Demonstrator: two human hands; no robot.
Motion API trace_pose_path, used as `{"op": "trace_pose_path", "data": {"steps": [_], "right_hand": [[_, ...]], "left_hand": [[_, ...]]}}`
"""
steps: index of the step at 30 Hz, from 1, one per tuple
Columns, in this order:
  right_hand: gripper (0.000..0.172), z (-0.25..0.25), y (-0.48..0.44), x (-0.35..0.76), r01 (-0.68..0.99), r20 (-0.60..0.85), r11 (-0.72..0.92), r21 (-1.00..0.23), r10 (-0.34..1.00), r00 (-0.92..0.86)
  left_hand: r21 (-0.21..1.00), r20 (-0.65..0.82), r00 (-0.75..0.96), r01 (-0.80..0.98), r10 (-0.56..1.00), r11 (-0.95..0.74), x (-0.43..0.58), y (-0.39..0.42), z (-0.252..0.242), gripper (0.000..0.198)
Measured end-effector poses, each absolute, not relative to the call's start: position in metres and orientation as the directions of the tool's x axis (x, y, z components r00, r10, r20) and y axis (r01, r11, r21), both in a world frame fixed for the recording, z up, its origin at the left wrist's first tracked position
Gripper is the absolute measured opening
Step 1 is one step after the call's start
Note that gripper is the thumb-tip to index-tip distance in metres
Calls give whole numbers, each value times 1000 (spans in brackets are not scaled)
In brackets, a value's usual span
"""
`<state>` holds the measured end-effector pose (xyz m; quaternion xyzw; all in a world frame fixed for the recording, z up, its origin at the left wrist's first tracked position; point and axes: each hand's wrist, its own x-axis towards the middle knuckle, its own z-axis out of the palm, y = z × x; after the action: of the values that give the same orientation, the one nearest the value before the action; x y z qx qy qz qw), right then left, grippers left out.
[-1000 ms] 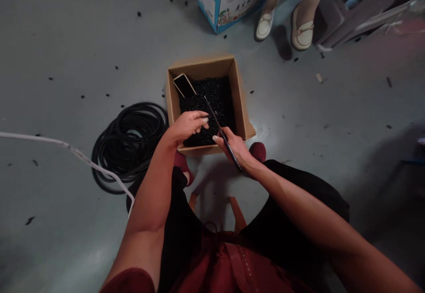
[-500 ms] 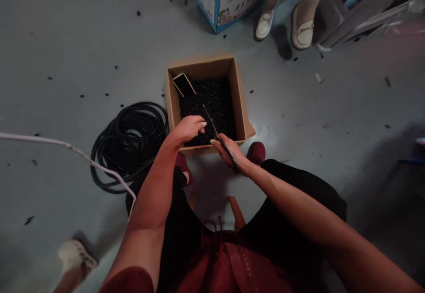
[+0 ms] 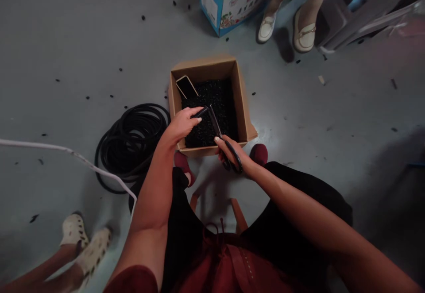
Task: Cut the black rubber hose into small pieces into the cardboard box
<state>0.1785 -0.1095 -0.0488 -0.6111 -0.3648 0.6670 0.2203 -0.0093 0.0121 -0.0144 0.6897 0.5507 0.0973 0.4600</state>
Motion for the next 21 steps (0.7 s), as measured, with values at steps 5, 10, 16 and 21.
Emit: {"op": "trace_pose_path", "data": {"steps": [5,10,16,21], "right_hand": [[43,-50,-105,186,180,-597,-572,-800,788,-151],[45,-44,-101,189,319,-541,-477,-819,828,-147],[47,-40,-99,188,369,-455,-373,-851,875,-165],[48,-39,-98,189,378,-465,-382,-843,872,-155]], "left_hand": [[812,-408,254,540,877,221,-7,9,-13,52],[826,-429,233,492,873,275,-3,9,-13,34],[763,-429,254,615,867,197,-2,8,-2,41],[753,-449,327,640,832,155,1,7,0,44]]}}
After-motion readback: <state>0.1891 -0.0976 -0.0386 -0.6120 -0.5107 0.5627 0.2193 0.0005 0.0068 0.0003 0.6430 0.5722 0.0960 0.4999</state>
